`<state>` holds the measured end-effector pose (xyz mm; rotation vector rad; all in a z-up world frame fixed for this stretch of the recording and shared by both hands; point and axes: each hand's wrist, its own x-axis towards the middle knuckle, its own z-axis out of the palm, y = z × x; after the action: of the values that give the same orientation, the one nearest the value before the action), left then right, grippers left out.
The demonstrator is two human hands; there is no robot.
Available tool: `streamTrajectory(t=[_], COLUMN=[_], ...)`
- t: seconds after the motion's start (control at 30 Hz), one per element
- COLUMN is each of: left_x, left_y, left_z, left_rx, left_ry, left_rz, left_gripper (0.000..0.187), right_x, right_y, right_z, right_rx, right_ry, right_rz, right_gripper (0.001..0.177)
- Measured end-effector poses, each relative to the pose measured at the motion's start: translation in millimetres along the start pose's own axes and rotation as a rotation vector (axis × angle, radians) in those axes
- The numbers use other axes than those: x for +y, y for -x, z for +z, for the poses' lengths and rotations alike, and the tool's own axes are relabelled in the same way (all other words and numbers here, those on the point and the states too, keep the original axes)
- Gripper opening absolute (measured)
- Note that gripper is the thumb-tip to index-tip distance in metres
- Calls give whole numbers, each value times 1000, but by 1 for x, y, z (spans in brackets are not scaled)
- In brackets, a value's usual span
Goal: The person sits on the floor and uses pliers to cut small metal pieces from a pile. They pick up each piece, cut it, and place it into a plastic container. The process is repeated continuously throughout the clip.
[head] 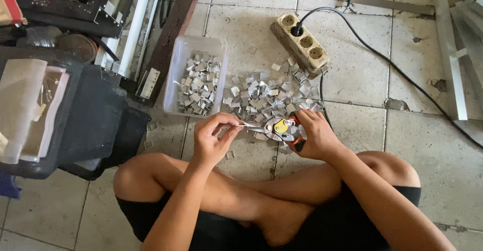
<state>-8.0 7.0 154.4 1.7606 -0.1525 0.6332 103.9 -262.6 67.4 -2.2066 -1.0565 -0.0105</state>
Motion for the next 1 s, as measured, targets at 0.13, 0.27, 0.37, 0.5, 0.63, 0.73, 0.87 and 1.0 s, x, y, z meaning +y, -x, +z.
streamTrajectory(t=[0.13, 0.27, 0.37, 0.5, 0.63, 0.73, 0.87, 1.0], left_x=[8, -11, -23, -72, -35, -54, -91, -121], left_y=[-2, -3, -23, -24, -16, 6, 44, 67], left_z=[0, -7, -24, -59, -3, 28, 49, 50], left_rx=[-31, -61, 48, 194, 182, 0, -650, -787], left_ry=[-34, -174, -498, -982, -1061, -960, -978, -1026], left_rz=[-1, 17, 68, 113, -67, 7, -486, -520], left_gripper=[9, 8, 13, 38, 78, 24, 32, 36], right_x=[30, 20, 26, 45, 52, 48, 37, 41], right_y=[13, 6, 0, 5, 5, -2, -6, -4], right_z=[23, 14, 9, 9, 11, 9, -1, -2], right_rx=[8, 41, 53, -7, -41, 32, 88, 125], right_ry=[-38, -22, -1, 131, 174, 180, 206, 198], right_rz=[38, 83, 74, 176, 233, 176, 205, 226], right_gripper=[45, 33, 39, 52, 67, 71, 83, 89])
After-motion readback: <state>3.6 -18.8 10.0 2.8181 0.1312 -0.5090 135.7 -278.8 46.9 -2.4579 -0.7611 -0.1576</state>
